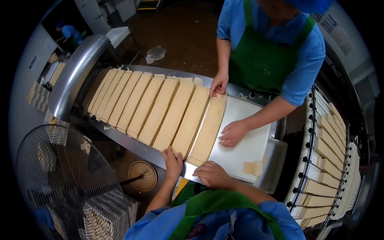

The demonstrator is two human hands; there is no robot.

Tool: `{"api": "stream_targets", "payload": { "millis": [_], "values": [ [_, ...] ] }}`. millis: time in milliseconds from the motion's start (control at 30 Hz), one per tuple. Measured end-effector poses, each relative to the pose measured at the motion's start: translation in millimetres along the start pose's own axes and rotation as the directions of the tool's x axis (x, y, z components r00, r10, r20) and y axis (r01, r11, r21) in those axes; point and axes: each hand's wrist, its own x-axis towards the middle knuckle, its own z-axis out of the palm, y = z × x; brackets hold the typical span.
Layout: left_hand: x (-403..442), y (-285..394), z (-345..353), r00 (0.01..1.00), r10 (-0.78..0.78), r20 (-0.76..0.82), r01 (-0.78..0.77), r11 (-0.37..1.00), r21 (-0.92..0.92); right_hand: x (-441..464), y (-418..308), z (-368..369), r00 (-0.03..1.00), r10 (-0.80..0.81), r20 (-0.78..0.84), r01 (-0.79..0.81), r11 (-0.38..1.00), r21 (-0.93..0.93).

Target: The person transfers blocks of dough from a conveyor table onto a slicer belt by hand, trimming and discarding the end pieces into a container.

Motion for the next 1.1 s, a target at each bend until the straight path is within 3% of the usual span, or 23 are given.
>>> {"api": "stream_targets", "payload": {
  "millis": [233,367,467,533,600,667,700,800,933,1000,1100],
  "values": [
    [5.2,20.7,-10.3,0.997,0.011,0.071,-0.017,0.996,0.086,38.3,-2.8,-6.0,0.996,-0.006,-0.087,0.007,1.0,0.018],
    [8.9,28.9,-15.4,0.99,-0.014,0.141,-0.004,0.991,0.13,74.8,10.6,-5.9,1.0,-0.001,-0.014,0.001,1.0,-0.027],
    [11.8,32.3,-13.9,0.98,-0.032,0.197,-0.003,0.984,0.176,106.2,31.2,-2.7,0.99,0.054,-0.127,-0.067,0.993,-0.098],
    [11.0,40.0,-14.2,0.975,-0.076,0.207,0.021,0.967,0.254,126.0,59.3,1.6,0.958,0.125,-0.259,-0.214,0.911,-0.353],
    [11.8,44.6,-14.2,0.969,-0.102,0.226,0.031,0.954,0.298,144.3,86.0,-0.3,0.916,0.308,-0.257,-0.401,0.73,-0.553],
    [13.5,46.2,-13.2,0.962,-0.127,0.242,0.038,0.939,0.343,158.6,120.8,-0.4,0.839,0.453,-0.3,-0.529,0.555,-0.642],
    [15.0,45.5,-12.8,0.956,-0.133,0.261,0.032,0.932,0.36,168.0,130.9,-7.2,0.778,0.563,-0.28,-0.583,0.479,-0.656],
    [14.9,43.3,-9.4,0.956,-0.119,0.267,0.003,0.918,0.397,185.2,164.2,-24.9,0.694,0.649,-0.312,-0.63,0.337,-0.7],
    [15.2,43.6,-8.0,0.965,-0.071,0.252,-0.051,0.894,0.445,202.1,189.3,-32.2,0.653,0.654,-0.381,-0.687,0.301,-0.661],
    [15.2,46.2,-8.5,0.96,-0.097,0.262,-0.027,0.902,0.43,207.9,191.2,-31.1,0.577,0.711,-0.402,-0.73,0.228,-0.644],
    [15.3,45.2,-7.3,0.96,-0.075,0.27,-0.061,0.885,0.462,206.4,189.5,-34.0,0.538,0.759,-0.366,-0.755,0.242,-0.609]
  ]
}}
